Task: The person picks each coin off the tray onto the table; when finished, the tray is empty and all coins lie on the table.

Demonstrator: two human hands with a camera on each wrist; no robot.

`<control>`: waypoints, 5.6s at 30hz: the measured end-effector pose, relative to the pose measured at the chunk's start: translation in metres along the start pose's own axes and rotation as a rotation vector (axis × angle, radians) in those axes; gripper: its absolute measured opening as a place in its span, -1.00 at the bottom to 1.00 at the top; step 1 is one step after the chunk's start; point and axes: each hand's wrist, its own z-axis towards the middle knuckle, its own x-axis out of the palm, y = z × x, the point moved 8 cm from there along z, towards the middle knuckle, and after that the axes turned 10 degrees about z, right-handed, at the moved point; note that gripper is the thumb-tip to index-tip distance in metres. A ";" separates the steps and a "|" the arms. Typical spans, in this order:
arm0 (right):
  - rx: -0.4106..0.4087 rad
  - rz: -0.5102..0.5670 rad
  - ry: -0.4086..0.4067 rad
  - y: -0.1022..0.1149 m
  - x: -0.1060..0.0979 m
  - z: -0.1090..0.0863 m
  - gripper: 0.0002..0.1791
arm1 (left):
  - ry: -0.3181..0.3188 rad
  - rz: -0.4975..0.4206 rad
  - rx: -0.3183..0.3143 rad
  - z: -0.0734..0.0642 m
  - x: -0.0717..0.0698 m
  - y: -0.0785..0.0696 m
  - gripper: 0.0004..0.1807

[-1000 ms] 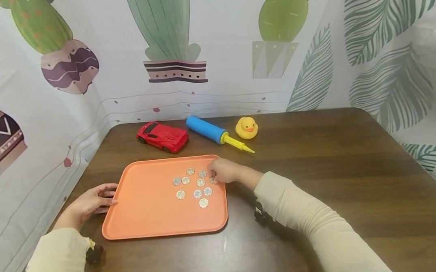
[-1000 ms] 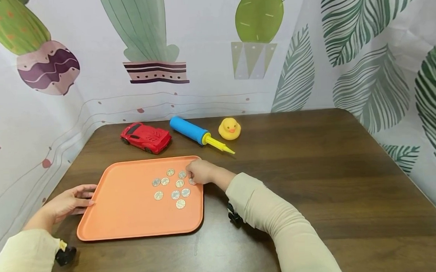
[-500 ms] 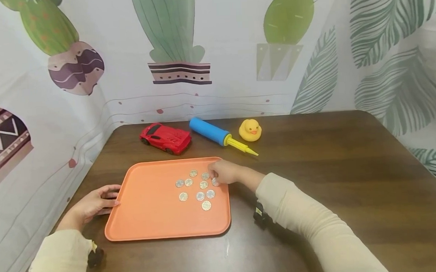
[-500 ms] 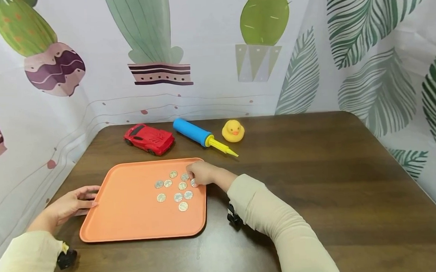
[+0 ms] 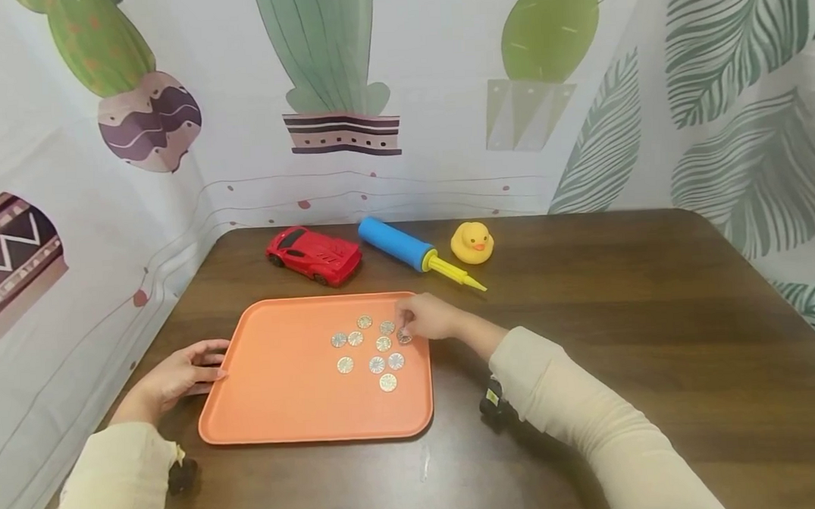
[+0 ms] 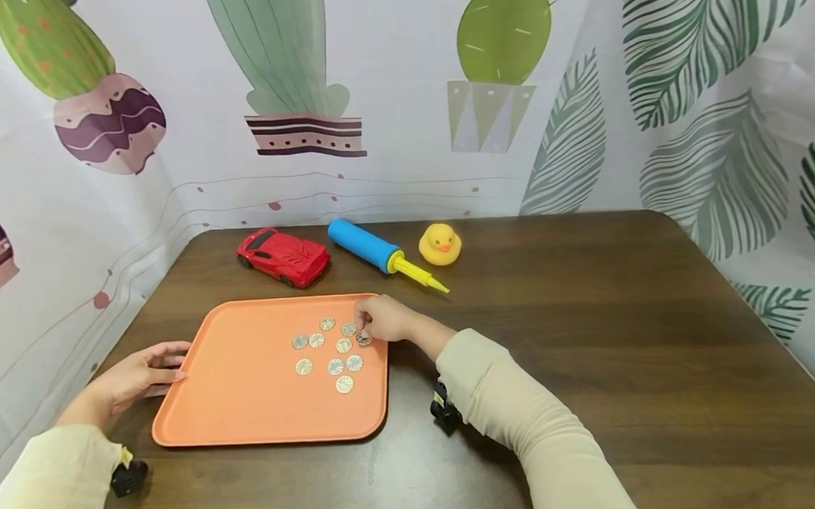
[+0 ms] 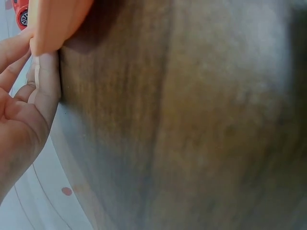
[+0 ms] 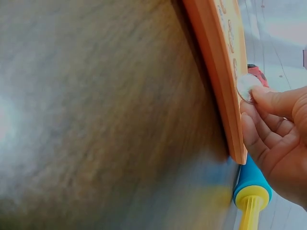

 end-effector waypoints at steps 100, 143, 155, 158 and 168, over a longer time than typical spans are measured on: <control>0.210 0.172 -0.270 -0.038 -0.056 -0.049 -0.90 | 0.024 -0.006 0.030 -0.001 0.000 0.002 -0.23; 0.095 0.156 -0.074 0.000 0.001 0.010 -0.76 | 0.013 -0.016 0.021 0.001 0.000 0.001 -0.25; 0.100 0.045 -0.056 -0.002 0.007 0.019 -0.83 | 0.009 -0.016 0.031 -0.001 0.000 0.000 -0.25; 0.099 0.022 -0.055 -0.003 0.009 0.021 -0.87 | 0.008 -0.010 0.031 -0.001 0.000 0.000 -0.25; 0.097 -0.050 -0.051 -0.002 0.013 0.026 -0.91 | 0.004 0.002 0.026 -0.002 0.000 0.001 -0.26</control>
